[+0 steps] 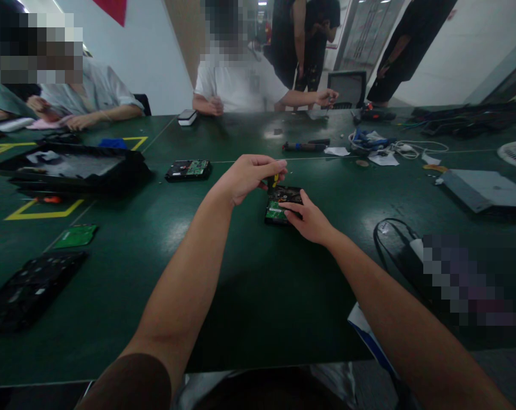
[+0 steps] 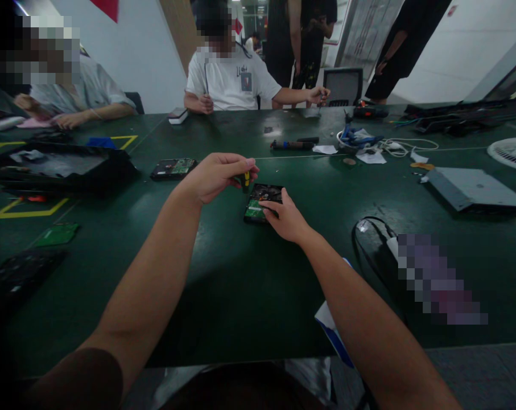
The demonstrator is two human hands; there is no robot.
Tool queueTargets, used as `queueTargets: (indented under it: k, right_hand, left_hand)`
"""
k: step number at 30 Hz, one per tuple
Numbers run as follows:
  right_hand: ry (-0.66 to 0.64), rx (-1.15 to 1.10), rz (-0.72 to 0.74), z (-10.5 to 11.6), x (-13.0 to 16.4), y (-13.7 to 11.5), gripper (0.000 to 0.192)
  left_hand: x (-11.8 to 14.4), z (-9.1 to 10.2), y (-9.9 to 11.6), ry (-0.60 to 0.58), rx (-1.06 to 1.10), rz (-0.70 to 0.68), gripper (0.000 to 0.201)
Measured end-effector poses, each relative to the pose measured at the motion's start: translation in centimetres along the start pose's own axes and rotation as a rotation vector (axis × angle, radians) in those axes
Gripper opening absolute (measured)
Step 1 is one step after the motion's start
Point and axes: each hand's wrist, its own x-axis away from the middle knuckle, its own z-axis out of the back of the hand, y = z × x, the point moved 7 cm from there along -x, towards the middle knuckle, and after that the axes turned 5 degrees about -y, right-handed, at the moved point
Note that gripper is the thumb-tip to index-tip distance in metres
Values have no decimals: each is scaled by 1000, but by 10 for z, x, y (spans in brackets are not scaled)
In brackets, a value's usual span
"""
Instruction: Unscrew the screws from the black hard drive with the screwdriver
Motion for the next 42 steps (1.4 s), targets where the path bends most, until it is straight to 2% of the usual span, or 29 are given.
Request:
queueTargets:
  k: [13,18,20,28,34,42]
  right_hand:
    - [4,8,2,0,0,1,40]
    - [-10,10,-8,1,0,-2,41]
    - [-11,9,-3,1,1,-3,41]
    - [-15,14,-6,0,-1,-2,41]
    - [-12,20,2,0,-1,-2,41]
    - [-16,15,-3,1,-1,-2,42]
  left_hand:
    - [1,-4,-4,-50,144,56,20]
    - [-3,-7,-12,-110,242,101,20]
    - [-5,-6,-16,-90,258,119,20]
    - [-8,0,-15,-25,71,55,33]
    - [-9,5,-14,66,-33,29,30]
    - [-6,0,-5,29,-29,-27,23]
